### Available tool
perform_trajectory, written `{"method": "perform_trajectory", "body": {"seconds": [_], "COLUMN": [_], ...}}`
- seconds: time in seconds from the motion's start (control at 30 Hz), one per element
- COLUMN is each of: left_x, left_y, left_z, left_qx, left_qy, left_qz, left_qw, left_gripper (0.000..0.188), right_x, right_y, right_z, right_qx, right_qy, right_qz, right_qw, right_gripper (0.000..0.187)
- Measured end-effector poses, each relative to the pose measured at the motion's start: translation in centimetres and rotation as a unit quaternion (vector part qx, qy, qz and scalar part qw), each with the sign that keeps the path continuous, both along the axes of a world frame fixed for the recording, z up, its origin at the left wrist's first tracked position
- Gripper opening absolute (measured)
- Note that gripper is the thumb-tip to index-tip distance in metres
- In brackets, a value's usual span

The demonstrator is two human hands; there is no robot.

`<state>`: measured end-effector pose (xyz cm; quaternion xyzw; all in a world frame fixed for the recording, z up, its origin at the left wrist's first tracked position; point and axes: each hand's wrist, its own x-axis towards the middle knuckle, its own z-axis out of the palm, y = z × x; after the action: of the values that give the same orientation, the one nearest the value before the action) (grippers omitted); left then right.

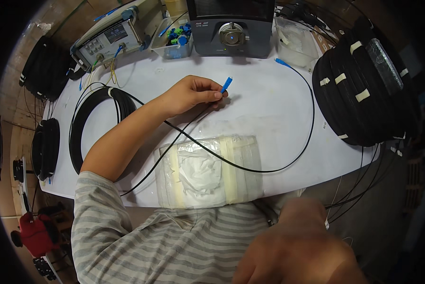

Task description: The recorder cleans the end face of a fiber optic connector and uses a fiber scope to inspect it on a monitor.

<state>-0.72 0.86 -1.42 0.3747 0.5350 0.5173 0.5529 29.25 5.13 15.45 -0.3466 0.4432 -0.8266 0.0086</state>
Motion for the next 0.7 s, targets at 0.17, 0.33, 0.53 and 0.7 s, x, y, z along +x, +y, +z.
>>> {"method": "perform_trajectory", "body": {"seconds": [0.17,0.33,0.53,0.7], "left_x": [-0.2,0.2,0.2,0.8], "left_y": [-0.1,-0.1,-0.4,0.6], "left_z": [-0.5,0.1,0.4,0.8], "left_qx": [0.019,0.005,0.005,0.008], "left_qy": [-0.016,-0.002,0.015,0.015], "left_qz": [-0.002,-0.005,0.0,0.008], "left_qw": [1.0,1.0,1.0,1.0], "left_gripper": [0.024,0.025,0.027,0.026], "right_x": [-2.1,-2.3,-0.2,-2.3], "right_y": [-0.4,1.0,0.0,3.4], "right_z": [0.0,0.0,-1.7,-4.1], "right_qx": [-0.019,-0.004,-0.023,-0.059], "right_qy": [0.042,0.015,0.104,0.158], "right_qz": [0.062,0.126,-0.027,-0.119], "right_qw": [0.997,0.992,0.994,0.978], "right_gripper": [0.015,0.022,0.026,0.015]}}
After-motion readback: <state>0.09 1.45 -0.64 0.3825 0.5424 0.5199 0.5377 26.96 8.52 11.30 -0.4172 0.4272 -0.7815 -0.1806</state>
